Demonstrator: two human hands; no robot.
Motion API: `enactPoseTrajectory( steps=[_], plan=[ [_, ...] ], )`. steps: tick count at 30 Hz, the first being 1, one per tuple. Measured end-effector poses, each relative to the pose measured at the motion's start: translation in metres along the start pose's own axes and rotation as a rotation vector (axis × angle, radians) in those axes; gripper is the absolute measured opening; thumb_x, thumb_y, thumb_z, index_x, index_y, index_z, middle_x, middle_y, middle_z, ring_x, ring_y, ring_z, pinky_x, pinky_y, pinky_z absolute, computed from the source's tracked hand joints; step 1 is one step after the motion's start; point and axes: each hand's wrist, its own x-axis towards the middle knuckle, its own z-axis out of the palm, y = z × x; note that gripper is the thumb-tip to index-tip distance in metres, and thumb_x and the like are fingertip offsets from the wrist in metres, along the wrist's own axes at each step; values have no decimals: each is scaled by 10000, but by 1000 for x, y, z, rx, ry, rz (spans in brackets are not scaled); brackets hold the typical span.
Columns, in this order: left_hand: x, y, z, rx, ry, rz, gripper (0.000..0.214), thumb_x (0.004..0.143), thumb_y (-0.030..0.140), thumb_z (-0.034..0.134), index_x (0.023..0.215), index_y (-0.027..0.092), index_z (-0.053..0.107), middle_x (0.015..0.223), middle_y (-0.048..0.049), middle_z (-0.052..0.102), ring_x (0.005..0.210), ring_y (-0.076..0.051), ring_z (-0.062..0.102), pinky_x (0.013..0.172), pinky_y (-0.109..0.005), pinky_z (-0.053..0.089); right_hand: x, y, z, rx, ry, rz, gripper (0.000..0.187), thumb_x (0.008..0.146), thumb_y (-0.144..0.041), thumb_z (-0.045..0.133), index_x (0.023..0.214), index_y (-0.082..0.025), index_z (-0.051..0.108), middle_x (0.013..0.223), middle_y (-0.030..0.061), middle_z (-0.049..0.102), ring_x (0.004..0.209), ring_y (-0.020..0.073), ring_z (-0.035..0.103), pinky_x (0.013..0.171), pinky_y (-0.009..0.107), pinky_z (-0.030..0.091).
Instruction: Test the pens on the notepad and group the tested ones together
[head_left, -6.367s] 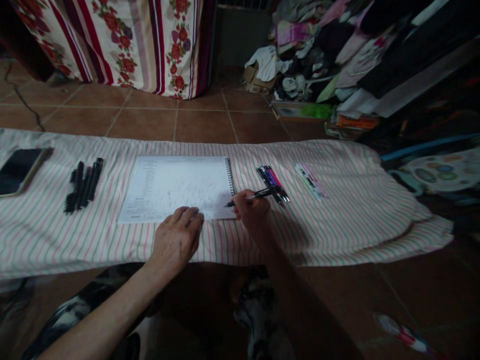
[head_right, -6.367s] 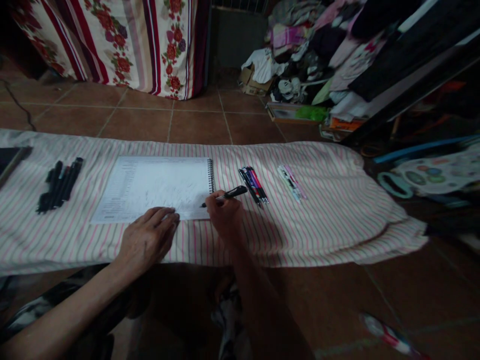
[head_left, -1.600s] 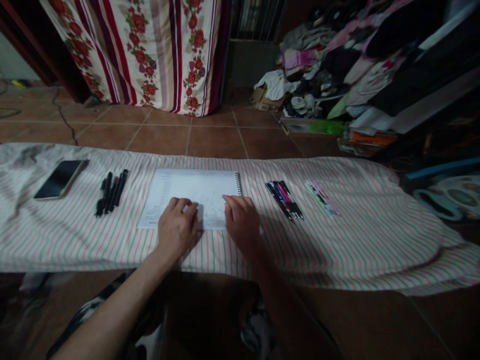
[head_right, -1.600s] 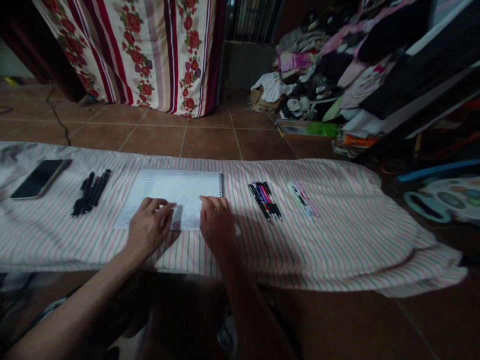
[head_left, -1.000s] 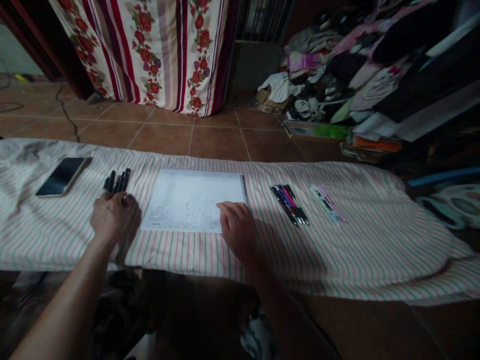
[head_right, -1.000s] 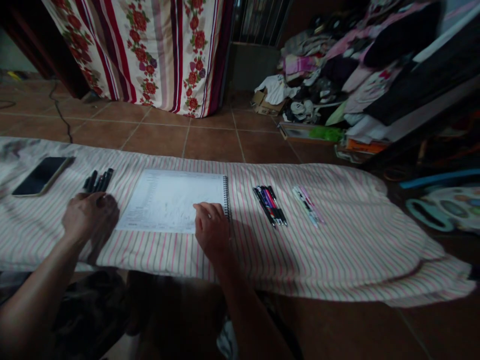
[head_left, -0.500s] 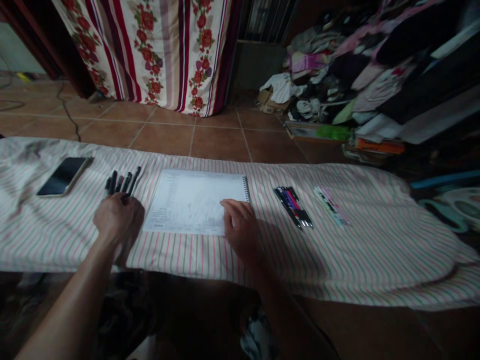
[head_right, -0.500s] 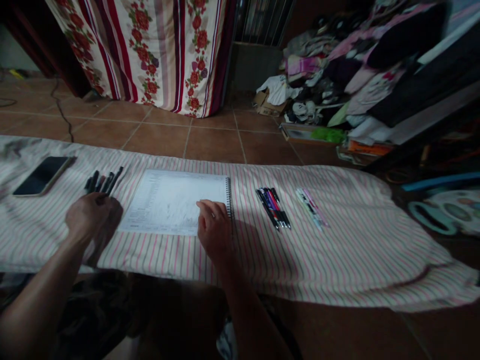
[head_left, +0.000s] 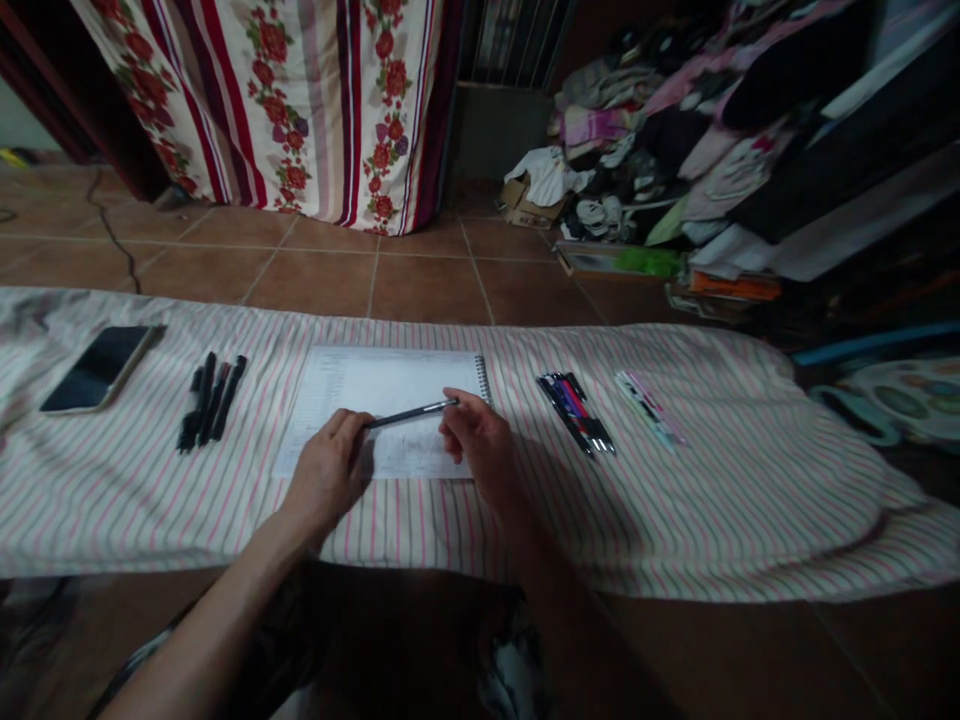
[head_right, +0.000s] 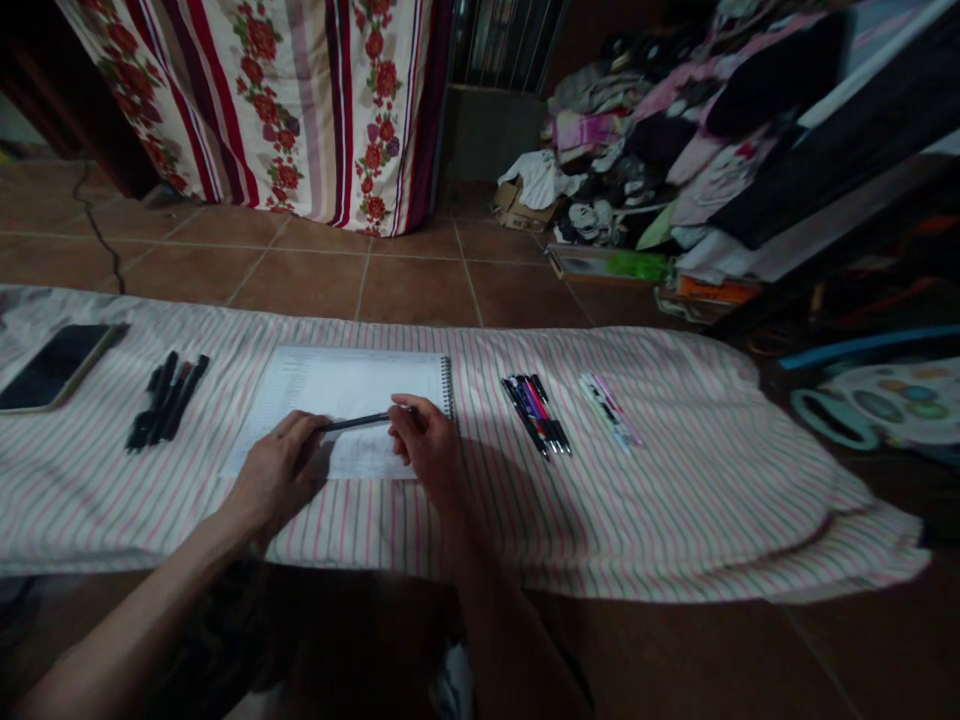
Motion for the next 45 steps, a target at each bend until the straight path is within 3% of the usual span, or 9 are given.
enactPoseTrajectory(
  steps=[3,5,10,14,19,27,37,41,45],
  plan=[
    [1,8,6,-79,-3,33,247,851,191,414,1029,167,584,937,-81,622,811,-195,613,725,-332,510,-2,-3,0,61,45,49,309,721,-478,661,795,-180,627,529,-44,556,386,63,447,322,174,318],
    [4,11,9,-205,43,-59,221,859,232,432,991,171,598,899,-67,627,791,-188,618,732,-338,509,-3,-4,-2,92,61,67,302,704,-468,680,740,-177,609,528,-40,559,395,65,455,335,177,336],
    [11,22,12,-776,68,-388,228,788,286,594,979,163,602,675,-6,642,598,-139,592,637,-289,492,-5,-4,-5,141,60,110,293,702,-448,688,779,-173,621,565,-33,586,437,68,485,379,180,377],
    [20,34,14,-1253,131,-564,246,704,239,705,916,141,629,655,-18,678,572,-110,600,615,-243,496,-5,-2,-6,172,52,87,273,712,-421,683,820,-179,619,593,-23,610,466,80,518,416,195,418],
    [30,47,17,-1568,197,-772,153,671,108,723,798,135,642,661,-13,678,637,-98,649,580,-164,513,-3,3,-4,163,-15,28,246,715,-387,672,847,-193,601,640,-10,656,512,103,587,489,228,492],
    [29,60,19,-1621,112,-829,116,755,54,633,856,96,673,754,-51,704,619,-78,651,582,-135,528,-5,7,1,124,-112,-17,218,722,-361,669,815,-195,562,579,-40,625,489,98,580,489,230,497],
    [29,54,19,-1628,142,-817,69,744,67,641,794,97,677,747,-57,704,623,-95,655,638,-185,548,-6,14,2,70,-136,-57,271,797,-403,598,940,-187,675,645,-6,668,509,99,594,512,237,498],
    [27,41,18,-1399,203,-673,198,696,219,727,851,105,681,671,-34,684,622,-117,635,586,-203,502,-3,13,-2,77,-46,-59,249,780,-397,615,906,-187,658,627,-10,660,487,88,571,499,225,482],
    [26,25,11,-1167,260,-518,188,702,312,716,773,145,668,653,-3,664,623,-108,589,615,-223,458,0,9,-14,98,-30,-29,263,752,-400,634,898,-186,592,568,-28,629,495,100,570,487,220,463]
  ],
)
